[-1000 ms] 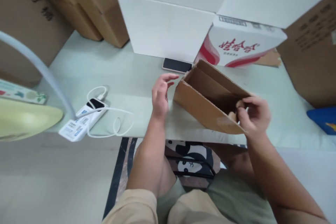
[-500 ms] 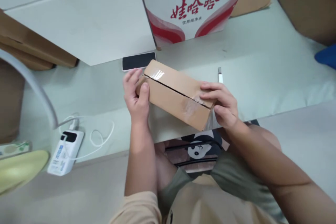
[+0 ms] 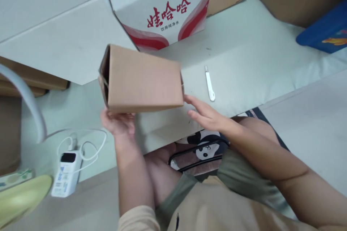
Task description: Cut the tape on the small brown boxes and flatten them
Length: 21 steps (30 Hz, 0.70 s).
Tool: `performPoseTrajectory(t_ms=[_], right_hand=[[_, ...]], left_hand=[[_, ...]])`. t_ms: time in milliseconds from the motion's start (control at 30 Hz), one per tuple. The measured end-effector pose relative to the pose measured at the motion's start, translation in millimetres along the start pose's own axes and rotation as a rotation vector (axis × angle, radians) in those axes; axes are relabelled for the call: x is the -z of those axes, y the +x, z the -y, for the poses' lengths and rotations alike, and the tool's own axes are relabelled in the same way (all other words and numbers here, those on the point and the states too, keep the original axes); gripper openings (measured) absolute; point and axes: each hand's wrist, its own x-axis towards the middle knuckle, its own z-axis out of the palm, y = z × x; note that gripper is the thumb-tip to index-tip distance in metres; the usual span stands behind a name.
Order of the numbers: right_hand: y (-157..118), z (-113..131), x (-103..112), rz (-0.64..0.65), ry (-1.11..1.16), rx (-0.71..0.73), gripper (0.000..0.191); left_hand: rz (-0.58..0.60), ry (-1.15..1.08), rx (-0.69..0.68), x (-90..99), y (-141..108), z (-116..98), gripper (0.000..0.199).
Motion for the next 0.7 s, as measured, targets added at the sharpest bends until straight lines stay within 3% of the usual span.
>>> performPoseTrajectory(t_ms=[67,200,300,367,500,567,600,633,700], right_hand=[[-1.7,3.7,-6.1,-0.01,-0.136,0.09,0.06],[-2.0,10.7,-6.7,-0.12,-0.397,0.202,0.057],[-2.0,17.4,-0.1,-0.24,-0.474,0.378,0.058],[-3.1,22.5,5.4,-0.343,-0.494,0.478,0.059],[-5.5,26.4,14.4,-0.512,-0.52,0.477,0.046],[-4.6,22.7,16.2,-0.525,-0.526,0.433,0.038],[-3.4,19.8,16.3,-0.509,-0.517,0.422,0.035],[-1.9,16.6,15.9,-0.485,-0.503,0.418,0.033],[1.7,11.7,14.2,-0.44,-0.471,0.414,0.031]], left_hand=[[0.077,-0.071,0.161,-12.2,-11.1,7.5,0.049],[0.299,0.027,0.379,-41.6,-31.1,24.0,0.074],[0.337,0.152,0.446,-54.5,-41.5,31.1,0.071],[0.425,0.248,0.54,-58.7,-47.8,31.6,0.071],[0.66,0.472,0.723,-61.6,-55.2,27.2,0.064],[0.721,0.643,0.677,-61.2,-54.0,25.9,0.055],[0.698,0.725,0.599,-60.8,-52.4,25.8,0.052],[0.621,0.777,0.477,-60.4,-50.5,25.9,0.049],[0.348,0.725,0.088,-60.2,-48.0,26.7,0.047]])
